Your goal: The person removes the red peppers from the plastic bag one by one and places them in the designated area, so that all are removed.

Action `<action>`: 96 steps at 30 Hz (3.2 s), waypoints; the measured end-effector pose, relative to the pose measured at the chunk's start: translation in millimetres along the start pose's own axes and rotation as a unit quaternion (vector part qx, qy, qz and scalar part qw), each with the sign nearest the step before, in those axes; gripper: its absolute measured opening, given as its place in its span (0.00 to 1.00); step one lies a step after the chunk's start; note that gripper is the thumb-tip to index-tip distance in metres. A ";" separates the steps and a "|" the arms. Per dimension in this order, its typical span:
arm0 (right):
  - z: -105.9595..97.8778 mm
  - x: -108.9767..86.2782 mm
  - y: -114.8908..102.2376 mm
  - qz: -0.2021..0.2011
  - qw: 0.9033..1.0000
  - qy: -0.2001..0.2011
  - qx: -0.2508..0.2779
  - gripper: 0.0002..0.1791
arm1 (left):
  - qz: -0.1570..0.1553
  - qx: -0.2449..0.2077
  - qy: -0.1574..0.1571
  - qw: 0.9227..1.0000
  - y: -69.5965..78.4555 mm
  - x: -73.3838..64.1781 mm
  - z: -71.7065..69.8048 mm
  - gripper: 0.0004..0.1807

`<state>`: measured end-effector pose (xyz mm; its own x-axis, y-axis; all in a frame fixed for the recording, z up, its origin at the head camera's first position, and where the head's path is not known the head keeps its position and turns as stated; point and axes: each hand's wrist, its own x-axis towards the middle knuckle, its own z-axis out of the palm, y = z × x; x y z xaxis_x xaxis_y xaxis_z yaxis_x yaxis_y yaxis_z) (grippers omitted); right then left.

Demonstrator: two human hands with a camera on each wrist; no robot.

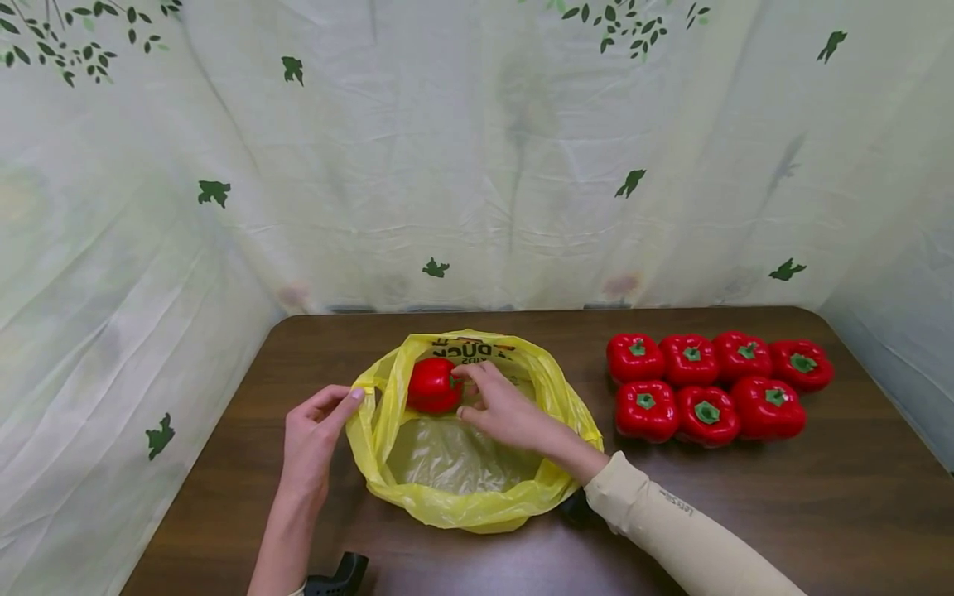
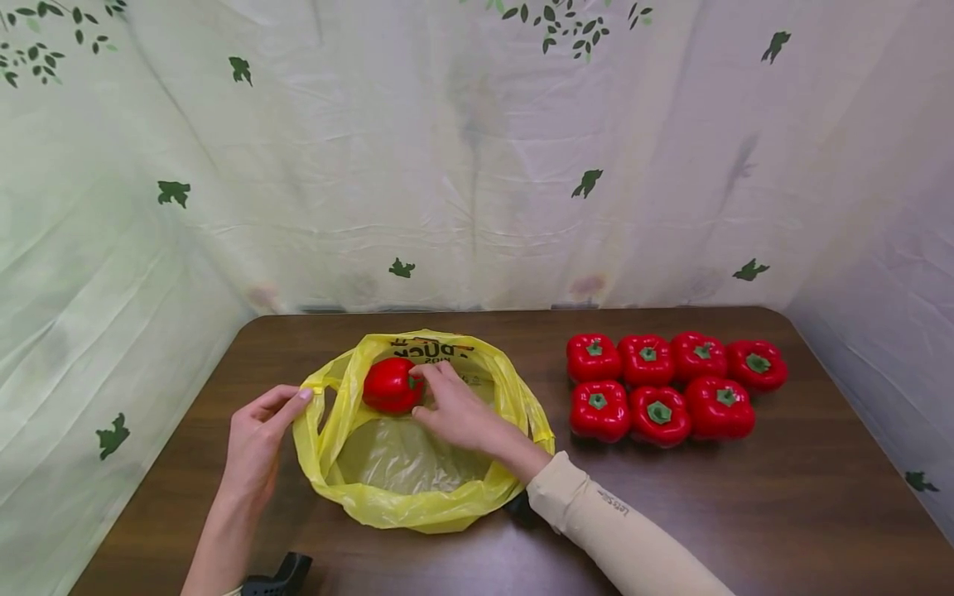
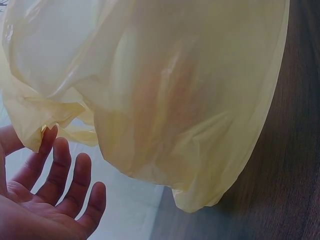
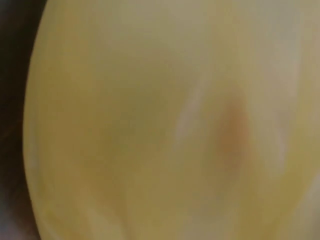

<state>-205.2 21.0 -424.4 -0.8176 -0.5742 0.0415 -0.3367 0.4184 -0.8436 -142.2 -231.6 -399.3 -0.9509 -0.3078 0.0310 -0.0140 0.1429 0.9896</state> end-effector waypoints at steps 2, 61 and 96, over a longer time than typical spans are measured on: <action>0.0 0.7 0.9 0.004 1.000 -0.004 -0.003 0.29 | -0.001 0.002 -0.001 1.000 0.2 -0.3 -0.2 0.15; -10.1 -14.9 -14.1 -0.037 0.995 0.014 -0.087 0.28 | -0.004 0.019 0.003 1.000 -0.3 -0.6 -0.7 0.17; 0.0 -12.2 -15.6 0.022 0.997 0.016 -0.067 0.47 | -0.006 0.018 -0.003 1.000 -0.8 -0.1 -0.2 0.18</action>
<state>-190.0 21.5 -411.7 -0.8468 -0.5313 0.0262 -0.3587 0.5340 -0.7656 -142.1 -231.8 -400.1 -0.9525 -0.3039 0.0178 -0.0370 0.1736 0.9841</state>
